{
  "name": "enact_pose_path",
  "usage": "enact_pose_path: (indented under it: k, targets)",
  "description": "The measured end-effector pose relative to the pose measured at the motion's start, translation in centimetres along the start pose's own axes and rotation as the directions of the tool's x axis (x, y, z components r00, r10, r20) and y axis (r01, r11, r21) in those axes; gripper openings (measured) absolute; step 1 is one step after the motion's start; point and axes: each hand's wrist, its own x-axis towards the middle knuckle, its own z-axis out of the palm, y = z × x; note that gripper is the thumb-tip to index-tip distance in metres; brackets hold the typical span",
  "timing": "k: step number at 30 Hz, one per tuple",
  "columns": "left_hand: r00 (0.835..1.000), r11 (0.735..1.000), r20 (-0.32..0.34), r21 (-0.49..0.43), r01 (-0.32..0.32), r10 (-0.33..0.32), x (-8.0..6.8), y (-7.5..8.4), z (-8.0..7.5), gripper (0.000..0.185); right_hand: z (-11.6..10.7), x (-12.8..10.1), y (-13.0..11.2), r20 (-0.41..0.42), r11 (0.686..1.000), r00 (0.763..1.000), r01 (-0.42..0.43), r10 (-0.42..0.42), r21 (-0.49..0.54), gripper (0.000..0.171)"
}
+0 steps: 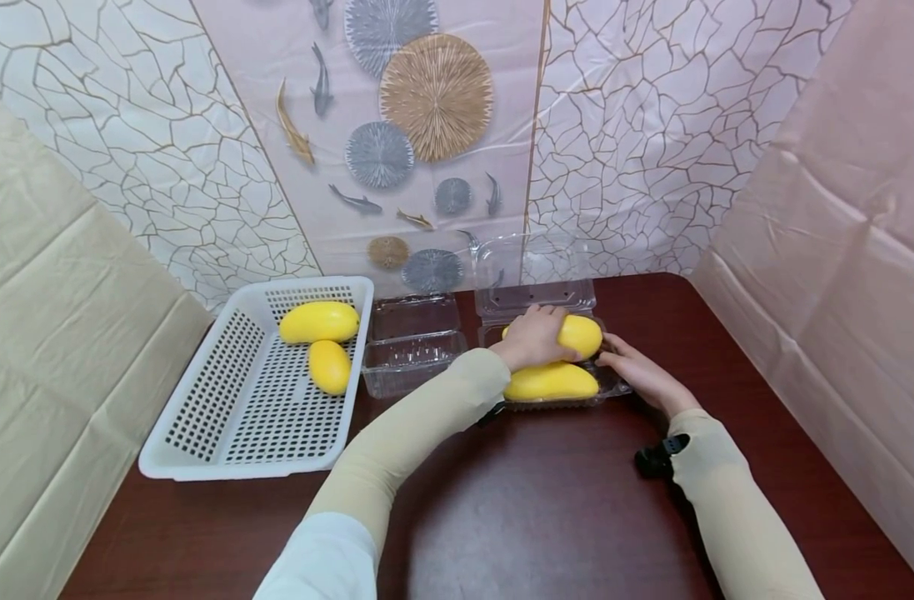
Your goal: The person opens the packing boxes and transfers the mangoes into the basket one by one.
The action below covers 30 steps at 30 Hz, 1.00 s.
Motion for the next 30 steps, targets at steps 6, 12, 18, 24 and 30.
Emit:
enact_pose_path:
  k: [6, 12, 18, 24, 30]
  targets:
    - [1.000, 0.998, 0.004, -0.054, 0.009, -0.009, -0.4, 0.1, -0.7, 0.082, 0.0, -0.1, 0.0, 0.002, 1.000, 1.000, -0.009, 0.009, -0.013, 0.066]
    - [1.000, 0.998, -0.004, -0.058, -0.013, 0.012, -0.4, 0.2, -1.9, 0.082, 0.1, -0.1, -0.1, -0.006, 1.000, 1.000, -0.014, 0.014, -0.019, 0.066]
    - [0.998, 0.997, -0.014, -0.049, -0.056, 0.055, -0.5, 0.3, -3.4, 0.082, 0.1, 0.0, 0.0, -0.004, 1.000, 1.000, -0.018, 0.018, -0.023, 0.064]
    - [0.998, 0.996, -0.030, -0.067, -0.060, 0.058, -0.7, 0.2, -5.2, 0.078, 0.1, -0.1, -0.3, -0.005, 1.000, 1.000, 0.002, -0.002, -0.021, 0.066]
    - [0.999, 0.996, -0.016, -0.076, -0.045, 0.044, -1.1, -0.9, -6.8, 0.079, 0.3, 0.1, -0.2, -0.010, 0.999, 1.000, 0.030, -0.030, -0.027, 0.065]
